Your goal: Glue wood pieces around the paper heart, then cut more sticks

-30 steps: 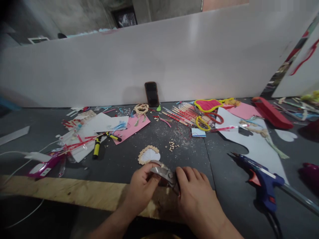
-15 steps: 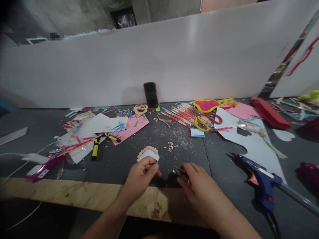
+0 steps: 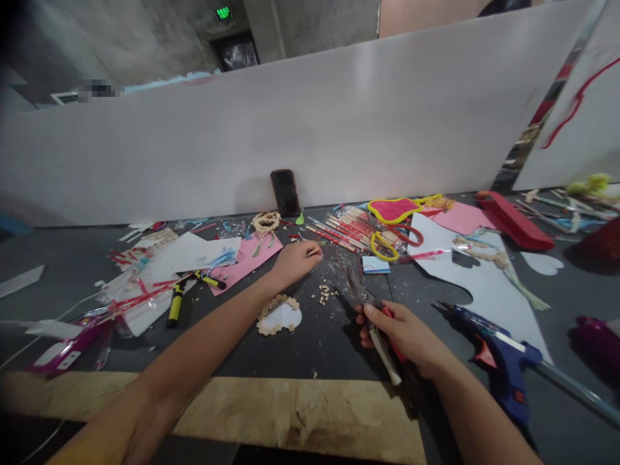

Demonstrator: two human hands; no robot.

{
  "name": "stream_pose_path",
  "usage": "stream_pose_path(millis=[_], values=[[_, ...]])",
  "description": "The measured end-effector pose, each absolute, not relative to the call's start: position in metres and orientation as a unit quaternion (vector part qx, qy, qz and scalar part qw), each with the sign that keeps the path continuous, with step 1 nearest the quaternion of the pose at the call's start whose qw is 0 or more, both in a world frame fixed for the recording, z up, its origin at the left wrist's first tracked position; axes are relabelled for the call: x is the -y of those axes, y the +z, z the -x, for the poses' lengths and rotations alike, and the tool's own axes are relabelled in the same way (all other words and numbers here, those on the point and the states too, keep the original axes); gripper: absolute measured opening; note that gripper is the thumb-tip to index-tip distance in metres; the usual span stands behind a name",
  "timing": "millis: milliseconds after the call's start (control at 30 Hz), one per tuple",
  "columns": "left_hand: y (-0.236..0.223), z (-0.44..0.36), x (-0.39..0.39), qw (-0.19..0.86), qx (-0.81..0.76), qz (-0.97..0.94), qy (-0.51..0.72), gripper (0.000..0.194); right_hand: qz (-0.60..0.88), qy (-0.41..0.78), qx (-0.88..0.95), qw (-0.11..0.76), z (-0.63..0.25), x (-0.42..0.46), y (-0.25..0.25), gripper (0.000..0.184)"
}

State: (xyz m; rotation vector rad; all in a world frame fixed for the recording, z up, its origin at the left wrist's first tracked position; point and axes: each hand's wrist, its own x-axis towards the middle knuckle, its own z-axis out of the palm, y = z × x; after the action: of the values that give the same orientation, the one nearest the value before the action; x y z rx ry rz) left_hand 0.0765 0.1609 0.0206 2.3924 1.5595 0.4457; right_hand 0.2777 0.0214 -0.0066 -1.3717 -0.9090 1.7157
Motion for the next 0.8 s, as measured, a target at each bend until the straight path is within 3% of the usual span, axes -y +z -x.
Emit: stream_pose_path(millis=[400, 567, 800], values=[[-0.009, -0.129, -0.227, 0.073, -0.586, -0.804, 0.067, 0.025, 0.529, 0.668, 0.391, 0.348, -0.279, -0.019, -0.008, 0.036], [0.001, -0.118, -0.207, 0.090, -0.551, -0.827, 0.061, 0.030, 0.516, 0.669, 0.398, 0.357, -0.280, -0.019, -0.011, 0.036], [0.005, -0.083, -0.146, 0.175, -0.451, -0.875, 0.028, 0.018, 0.544, 0.656, 0.399, 0.338, -0.278, -0.019, -0.007, 0.036]])
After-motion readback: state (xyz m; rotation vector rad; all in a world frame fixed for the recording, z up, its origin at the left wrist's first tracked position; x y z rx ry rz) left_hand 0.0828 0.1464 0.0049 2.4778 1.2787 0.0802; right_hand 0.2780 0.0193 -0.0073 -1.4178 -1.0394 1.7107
